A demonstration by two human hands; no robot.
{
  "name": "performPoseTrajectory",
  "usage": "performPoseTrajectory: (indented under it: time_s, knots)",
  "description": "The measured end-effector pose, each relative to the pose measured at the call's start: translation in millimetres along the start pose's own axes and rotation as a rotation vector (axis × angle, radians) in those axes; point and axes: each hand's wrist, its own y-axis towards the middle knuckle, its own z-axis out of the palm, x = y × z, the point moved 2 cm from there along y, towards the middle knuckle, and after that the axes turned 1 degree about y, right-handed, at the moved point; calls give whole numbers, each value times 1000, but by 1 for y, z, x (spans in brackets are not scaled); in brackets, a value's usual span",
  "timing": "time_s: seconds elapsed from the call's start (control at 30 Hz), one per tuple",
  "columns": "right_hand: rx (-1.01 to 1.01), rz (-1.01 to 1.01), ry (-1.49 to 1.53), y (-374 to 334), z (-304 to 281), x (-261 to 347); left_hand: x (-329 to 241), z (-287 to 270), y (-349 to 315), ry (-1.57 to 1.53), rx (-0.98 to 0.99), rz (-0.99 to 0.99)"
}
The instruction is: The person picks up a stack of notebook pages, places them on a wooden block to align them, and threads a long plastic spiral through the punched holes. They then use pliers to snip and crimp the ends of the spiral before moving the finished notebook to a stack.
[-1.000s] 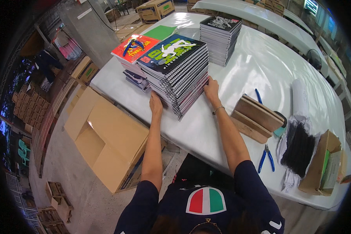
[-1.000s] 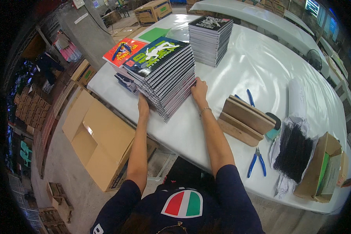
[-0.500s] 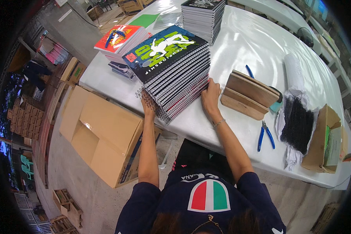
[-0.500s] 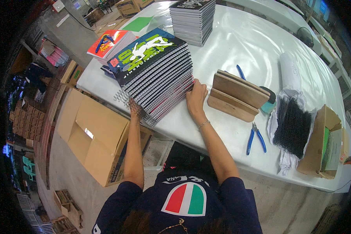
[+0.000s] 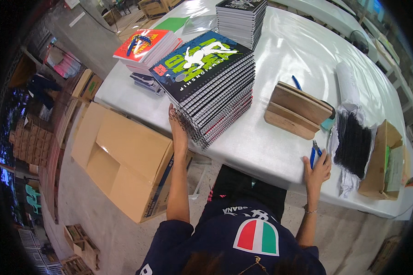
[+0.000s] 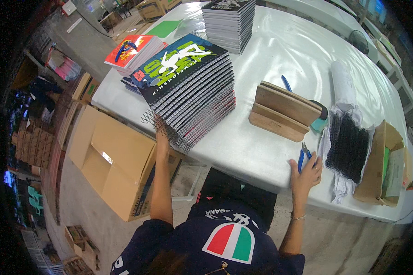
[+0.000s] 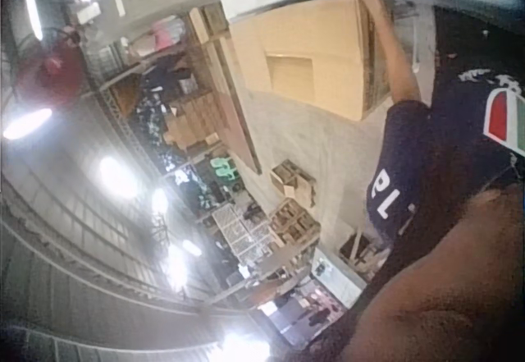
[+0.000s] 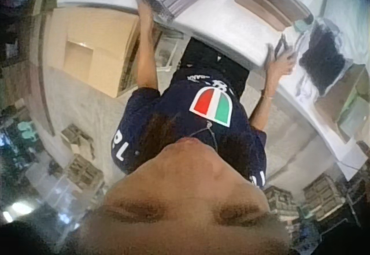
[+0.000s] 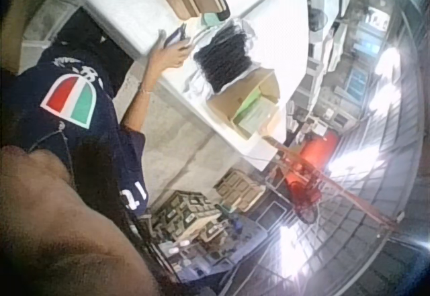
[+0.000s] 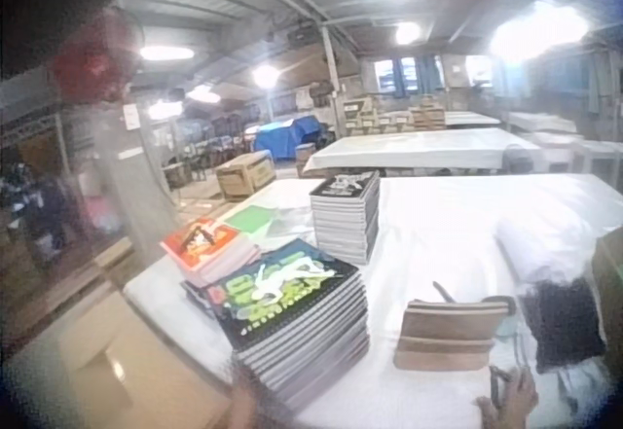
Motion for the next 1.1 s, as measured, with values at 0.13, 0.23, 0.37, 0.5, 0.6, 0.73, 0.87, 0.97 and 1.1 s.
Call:
performPoseTrajectory:
  time_s: [0.13, 0.23, 0.37, 0.5, 0.6, 0.73, 0.87, 0.97, 1.1]
  knots:
    - [155, -29, 9, -1, -1, -16, -40, 63, -54, 360, -211, 377]
    - [115, -29, 267, 6, -7, -15, -74, 75, -86, 417, -277, 504]
    - [438, 136, 970, 32, -55, 56, -107, 88, -112, 465, -281, 693]
    - [292, -475, 870, 33, -95, 166, -123, 109, -124, 455, -149, 785]
    - [272, -711, 754, 29, -112, 219, -133, 119, -127, 322, -118, 767]
    - [-49, -936, 548, 34, -124, 252, -132, 123, -119, 157, -36, 623]
    - [-116, -959, 505, 37, -132, 266, -131, 126, -116, 121, -54, 659]
    - [-154, -962, 508, 38, -130, 270, -127, 124, -112, 132, -62, 661]
    - [-188, -955, 504, 36, -128, 273, -129, 126, -113, 139, -72, 650]
